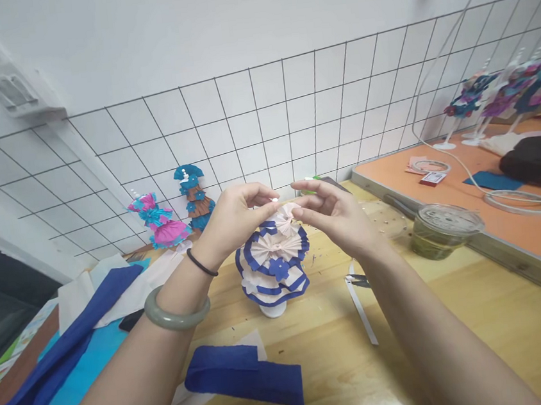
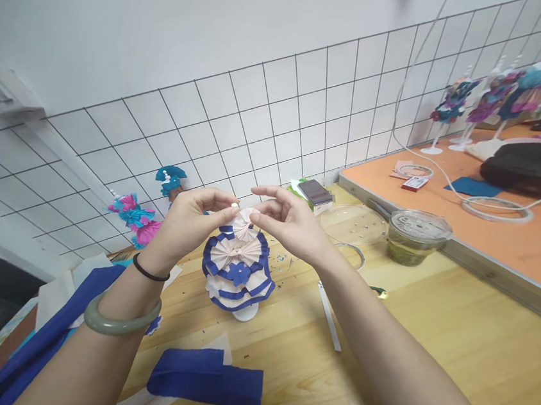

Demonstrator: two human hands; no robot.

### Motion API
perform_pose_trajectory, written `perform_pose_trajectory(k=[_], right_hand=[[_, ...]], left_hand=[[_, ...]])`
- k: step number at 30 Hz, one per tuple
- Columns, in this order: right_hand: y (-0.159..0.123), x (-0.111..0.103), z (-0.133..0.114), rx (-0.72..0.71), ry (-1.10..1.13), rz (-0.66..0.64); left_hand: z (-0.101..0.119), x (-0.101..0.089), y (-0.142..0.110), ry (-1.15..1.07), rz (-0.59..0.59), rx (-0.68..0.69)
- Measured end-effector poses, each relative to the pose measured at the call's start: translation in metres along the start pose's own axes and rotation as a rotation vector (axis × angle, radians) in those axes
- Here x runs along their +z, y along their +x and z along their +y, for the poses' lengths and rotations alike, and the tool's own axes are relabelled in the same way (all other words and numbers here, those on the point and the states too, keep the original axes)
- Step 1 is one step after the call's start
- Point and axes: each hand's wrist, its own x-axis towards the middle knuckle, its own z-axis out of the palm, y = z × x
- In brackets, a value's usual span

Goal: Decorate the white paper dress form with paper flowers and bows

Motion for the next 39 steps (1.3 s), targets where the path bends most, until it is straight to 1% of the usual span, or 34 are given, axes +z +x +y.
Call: perform_pose_trajectory(k=[4,7,11,15,22,28,33,36,39], right_hand=[[0.002,-0.001,0.001,0.011,0.077,0.049],[0.002,0.001,0.002,0.028,0.076,0.071],[0.0,0.007,0.005,0.017,0.063,0.101],[-0.001,0.015,0.01,0.023,0.119,0.116],[0.002,0.024,0.018,0.129,0.239,0.171],[0.002,0.024,0.019,0.139,0.262,0.168],[0.004,0.015,0.015,0.098,0.256,0.206],[0.004,0.011,0.011,0.112,0.222,0.213],[0.004,0.013,0.009,0.133,0.243,0.192]], left_hand=[[0.0,-0.001,0.0,-0.002,0.015,-0.028],[-0.002,-0.002,-0.001,-0.004,0.045,-0.053],[-0.006,-0.005,-0.002,-0.03,0.038,-0.067],[-0.007,-0.005,-0.003,-0.06,0.036,-0.071],[-0.006,-0.006,-0.003,-0.121,0.039,-0.103],[-0.009,-0.006,-0.003,-0.128,0.043,-0.114],[-0.011,-0.008,-0.003,-0.063,0.042,-0.063],[-0.012,-0.011,-0.005,-0.002,0.027,-0.026],[-0.012,-0.013,-0.006,0.043,0.026,-0.003]])
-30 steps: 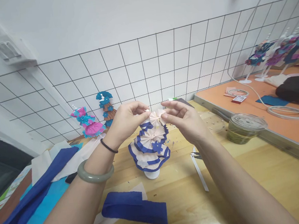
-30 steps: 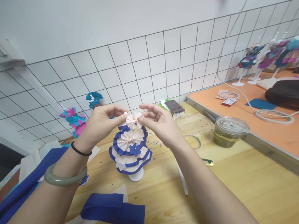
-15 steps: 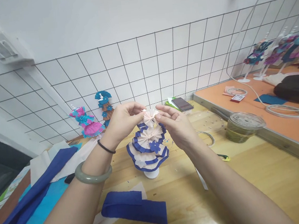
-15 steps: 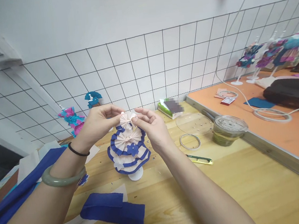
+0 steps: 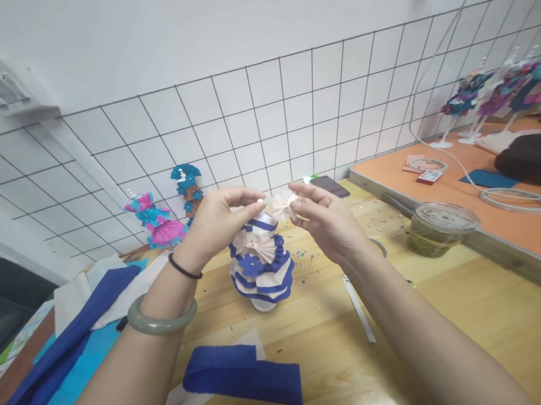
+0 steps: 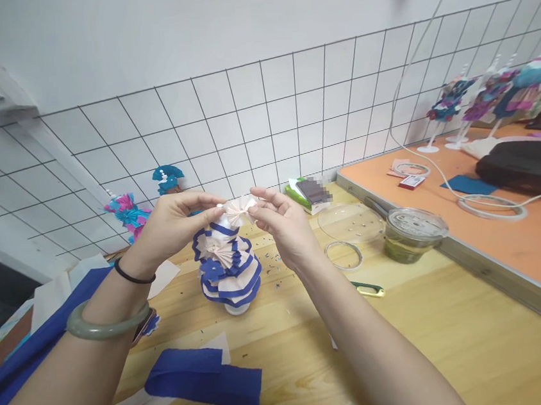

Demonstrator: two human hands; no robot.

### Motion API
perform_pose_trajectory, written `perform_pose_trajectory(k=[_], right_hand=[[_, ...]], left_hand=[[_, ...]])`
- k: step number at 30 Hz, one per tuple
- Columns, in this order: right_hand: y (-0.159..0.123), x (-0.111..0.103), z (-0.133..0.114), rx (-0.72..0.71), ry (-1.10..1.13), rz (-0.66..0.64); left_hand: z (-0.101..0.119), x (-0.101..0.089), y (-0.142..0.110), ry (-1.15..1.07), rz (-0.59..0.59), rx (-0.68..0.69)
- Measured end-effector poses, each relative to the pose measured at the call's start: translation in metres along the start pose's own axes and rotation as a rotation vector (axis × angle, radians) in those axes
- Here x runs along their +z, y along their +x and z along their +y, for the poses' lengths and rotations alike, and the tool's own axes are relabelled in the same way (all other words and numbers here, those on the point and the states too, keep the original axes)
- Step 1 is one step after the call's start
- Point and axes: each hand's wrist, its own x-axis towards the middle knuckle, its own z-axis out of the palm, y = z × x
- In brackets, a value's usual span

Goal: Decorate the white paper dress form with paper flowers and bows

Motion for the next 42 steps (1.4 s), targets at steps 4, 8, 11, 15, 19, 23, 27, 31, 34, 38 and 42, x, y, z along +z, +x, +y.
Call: perform_pose_trajectory(k=[4,8,11,15,19,23,27,31,34,38,42], right_hand=[[-0.001,0.004,0.002,0.08,0.058,-0.03],[0.0,0.004,0.003,0.107,0.098,-0.042],[0.0,0.003,0.004,0.11,0.106,-0.038],[0.001,0.001,0.005,0.115,0.124,-0.043],[0.001,0.0,0.006,0.112,0.117,-0.046],[0.002,0.0,0.008,0.11,0.112,-0.048],[0.002,0.001,0.012,0.109,0.091,-0.071],[0.002,0.003,0.02,0.066,0.008,-0.172],[0.001,0.005,0.028,0.048,-0.068,-0.254],[0.0,0.01,0.039,0.054,-0.102,-0.299],[0.001,0.013,0.051,0.048,-0.062,-0.303]], left_hand=[[0.0,-0.002,-0.001,0.019,0.001,0.018],[0.001,-0.003,-0.002,0.018,0.003,0.022],[0.0,-0.006,-0.002,0.027,-0.003,0.006],[-0.003,-0.012,-0.003,0.005,-0.023,-0.02],[-0.011,-0.017,-0.005,-0.044,-0.053,-0.021],[-0.015,-0.021,-0.007,-0.08,-0.06,-0.032],[-0.016,-0.024,-0.008,-0.104,-0.058,-0.048],[-0.018,-0.025,-0.008,-0.121,-0.056,-0.045],[-0.019,-0.025,-0.009,-0.138,-0.059,-0.037],[-0.019,-0.025,-0.01,-0.16,-0.067,-0.021],[-0.018,-0.024,-0.011,-0.162,-0.085,-0.011]])
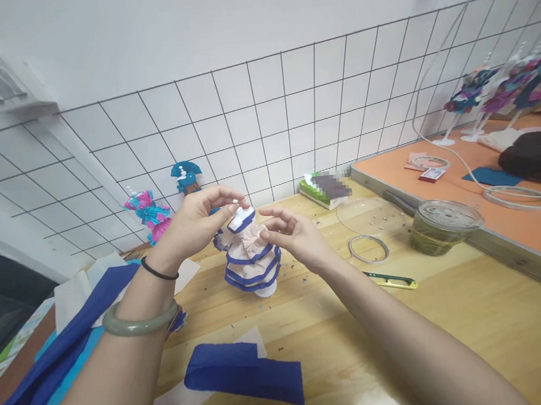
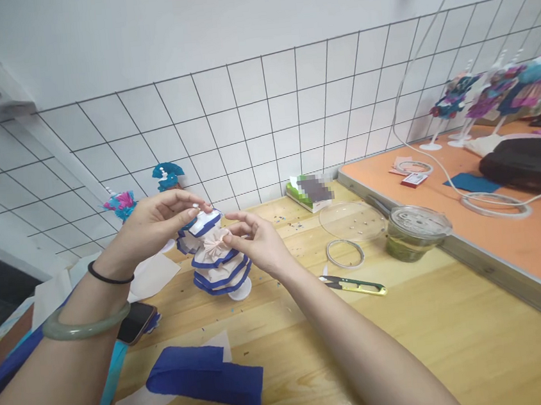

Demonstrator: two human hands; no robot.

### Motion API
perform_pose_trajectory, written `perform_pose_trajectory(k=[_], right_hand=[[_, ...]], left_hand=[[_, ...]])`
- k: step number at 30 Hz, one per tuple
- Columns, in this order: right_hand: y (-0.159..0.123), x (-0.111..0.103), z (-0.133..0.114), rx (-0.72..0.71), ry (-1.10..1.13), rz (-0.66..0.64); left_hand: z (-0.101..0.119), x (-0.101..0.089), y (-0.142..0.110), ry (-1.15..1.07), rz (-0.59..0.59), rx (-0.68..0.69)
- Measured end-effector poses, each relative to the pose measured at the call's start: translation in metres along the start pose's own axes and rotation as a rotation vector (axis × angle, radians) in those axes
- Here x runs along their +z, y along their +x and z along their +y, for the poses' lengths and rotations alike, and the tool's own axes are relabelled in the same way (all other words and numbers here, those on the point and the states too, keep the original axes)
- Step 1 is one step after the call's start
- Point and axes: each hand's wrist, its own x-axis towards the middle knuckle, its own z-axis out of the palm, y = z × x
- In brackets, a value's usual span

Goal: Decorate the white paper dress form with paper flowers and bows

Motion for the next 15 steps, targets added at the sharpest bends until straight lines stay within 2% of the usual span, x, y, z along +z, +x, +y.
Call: perform_pose_trajectory(k=[9,15], right_hand=[[0.003,0.002,0.013,-0.067,0.001,0.049],[0.001,0.01,0.015,-0.15,-0.192,0.178]], left_hand=[[0.002,0.002,0.0,-0.008,-0.007,-0.007],[0.003,0.003,0.0,-0.017,-0.007,-0.017]])
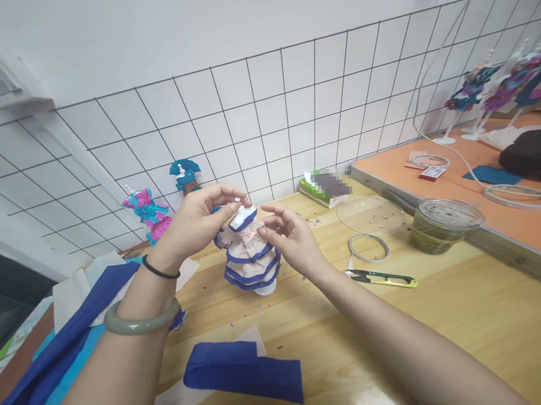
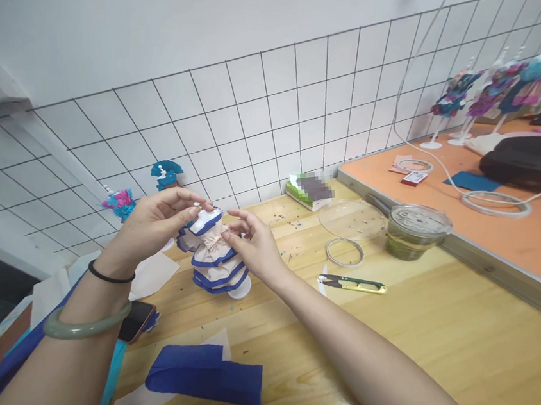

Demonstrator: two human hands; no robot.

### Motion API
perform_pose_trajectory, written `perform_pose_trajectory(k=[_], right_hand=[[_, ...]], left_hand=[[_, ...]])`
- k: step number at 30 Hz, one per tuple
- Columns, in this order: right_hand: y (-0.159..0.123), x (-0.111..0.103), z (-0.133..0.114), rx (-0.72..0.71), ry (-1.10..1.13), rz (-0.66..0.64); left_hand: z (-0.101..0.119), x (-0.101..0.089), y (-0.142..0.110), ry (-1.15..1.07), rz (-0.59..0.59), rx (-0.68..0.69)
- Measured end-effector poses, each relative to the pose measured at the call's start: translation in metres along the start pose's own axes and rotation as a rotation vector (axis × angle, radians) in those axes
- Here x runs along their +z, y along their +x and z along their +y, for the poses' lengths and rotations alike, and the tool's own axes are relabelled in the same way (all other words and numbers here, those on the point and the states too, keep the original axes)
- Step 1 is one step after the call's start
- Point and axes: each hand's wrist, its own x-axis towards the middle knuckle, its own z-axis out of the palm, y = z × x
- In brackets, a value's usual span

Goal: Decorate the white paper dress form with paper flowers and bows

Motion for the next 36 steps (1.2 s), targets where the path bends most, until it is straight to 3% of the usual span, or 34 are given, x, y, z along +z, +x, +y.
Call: perform_pose_trajectory(k=[13,21,36], right_hand=[[-0.004,0.0,-0.004,-0.19,-0.221,-0.009],[-0.006,-0.003,0.002,-0.541,-0.592,0.034],[-0.008,-0.01,-0.002,-0.765,-1.133,-0.037]], left_hand=[[-0.001,0.0,0.001,0.006,0.014,-0.007],[-0.001,0.0,0.0,0.012,0.015,-0.009],[0.0,0.0,0.0,0.015,0.031,-0.028]])
